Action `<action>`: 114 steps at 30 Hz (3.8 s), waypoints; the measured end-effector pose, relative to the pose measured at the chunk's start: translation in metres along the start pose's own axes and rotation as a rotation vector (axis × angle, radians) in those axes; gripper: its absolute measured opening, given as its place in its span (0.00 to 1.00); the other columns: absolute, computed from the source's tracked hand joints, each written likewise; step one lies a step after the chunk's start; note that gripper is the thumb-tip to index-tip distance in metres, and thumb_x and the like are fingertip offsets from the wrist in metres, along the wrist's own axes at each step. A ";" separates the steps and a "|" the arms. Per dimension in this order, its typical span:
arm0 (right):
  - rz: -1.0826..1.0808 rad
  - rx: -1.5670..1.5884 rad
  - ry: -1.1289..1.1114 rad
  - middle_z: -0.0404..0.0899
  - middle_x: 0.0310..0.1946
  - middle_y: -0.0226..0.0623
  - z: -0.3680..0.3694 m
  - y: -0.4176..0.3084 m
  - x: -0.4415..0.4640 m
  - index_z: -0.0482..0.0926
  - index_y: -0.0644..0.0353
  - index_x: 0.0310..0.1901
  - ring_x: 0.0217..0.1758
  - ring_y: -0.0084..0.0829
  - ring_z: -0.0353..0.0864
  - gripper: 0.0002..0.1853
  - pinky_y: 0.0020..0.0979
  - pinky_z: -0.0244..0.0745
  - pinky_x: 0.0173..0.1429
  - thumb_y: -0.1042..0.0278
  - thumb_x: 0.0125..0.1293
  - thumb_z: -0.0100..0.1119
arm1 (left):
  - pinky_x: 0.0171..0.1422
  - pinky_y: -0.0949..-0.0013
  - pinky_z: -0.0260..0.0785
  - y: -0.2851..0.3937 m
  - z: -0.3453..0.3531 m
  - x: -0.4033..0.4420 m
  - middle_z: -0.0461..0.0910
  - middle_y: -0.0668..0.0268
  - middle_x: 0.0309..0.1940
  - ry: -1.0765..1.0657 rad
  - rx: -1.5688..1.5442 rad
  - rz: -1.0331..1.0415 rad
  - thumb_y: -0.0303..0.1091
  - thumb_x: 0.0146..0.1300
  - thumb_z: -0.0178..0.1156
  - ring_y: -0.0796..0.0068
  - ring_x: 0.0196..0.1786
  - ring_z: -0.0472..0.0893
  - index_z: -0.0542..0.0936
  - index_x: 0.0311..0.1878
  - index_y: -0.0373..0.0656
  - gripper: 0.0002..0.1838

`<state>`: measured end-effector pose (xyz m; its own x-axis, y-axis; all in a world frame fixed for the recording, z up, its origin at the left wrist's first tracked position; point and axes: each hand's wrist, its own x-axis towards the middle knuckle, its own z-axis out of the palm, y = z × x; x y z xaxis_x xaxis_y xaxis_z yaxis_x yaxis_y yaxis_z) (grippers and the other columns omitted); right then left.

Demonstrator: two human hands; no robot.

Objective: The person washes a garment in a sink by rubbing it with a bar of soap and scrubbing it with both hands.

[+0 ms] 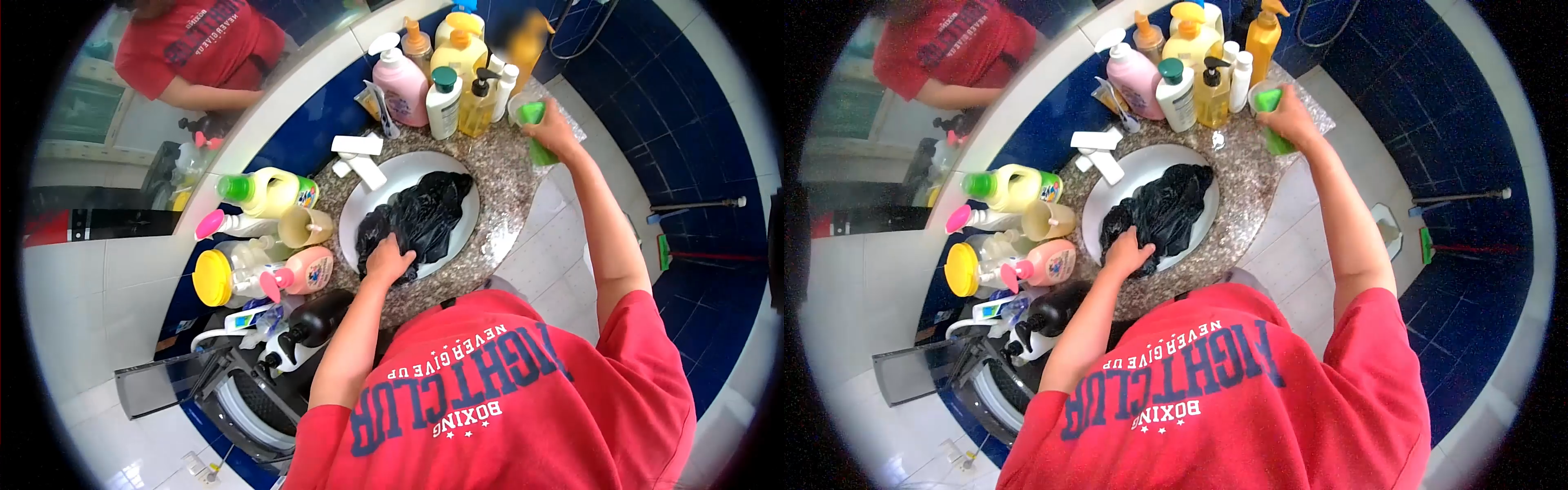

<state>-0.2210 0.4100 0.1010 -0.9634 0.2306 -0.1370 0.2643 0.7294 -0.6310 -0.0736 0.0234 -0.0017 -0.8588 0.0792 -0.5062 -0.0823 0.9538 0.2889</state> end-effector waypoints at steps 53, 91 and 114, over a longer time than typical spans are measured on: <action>0.049 0.865 -0.387 0.79 0.41 0.42 0.146 -0.130 -0.126 0.71 0.68 0.49 0.44 0.32 0.78 0.18 0.33 0.74 0.50 0.76 0.56 0.50 | 0.64 0.33 0.58 0.029 -0.023 -0.006 0.70 0.53 0.61 -0.519 -2.420 -0.169 0.68 0.61 0.52 0.48 0.63 0.70 0.63 0.67 0.50 0.40; 0.478 0.772 -0.914 0.77 0.38 0.30 0.204 -0.067 -0.105 0.73 0.53 0.46 0.43 0.30 0.79 0.18 0.31 0.74 0.44 0.76 0.53 0.66 | 0.56 0.53 0.73 -0.005 0.028 0.022 0.78 0.64 0.50 0.080 -1.913 0.019 0.22 0.52 0.62 0.66 0.52 0.80 0.73 0.58 0.41 0.26; -0.453 -0.185 -0.353 0.83 0.33 0.46 0.221 -0.159 -0.171 0.83 0.51 0.35 0.38 0.47 0.83 0.09 0.45 0.77 0.45 0.59 0.56 0.58 | 0.59 0.59 0.71 -0.009 0.032 0.048 0.80 0.58 0.42 -0.405 -2.263 0.847 0.53 0.71 0.39 0.61 0.52 0.79 0.77 0.46 0.43 0.24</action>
<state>-0.1084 0.1123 0.0563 -0.9304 -0.3340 -0.1507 -0.2031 0.8124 -0.5466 -0.0976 0.0284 -0.0546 -0.9086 0.3932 0.1412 -0.3321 -0.8848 0.3268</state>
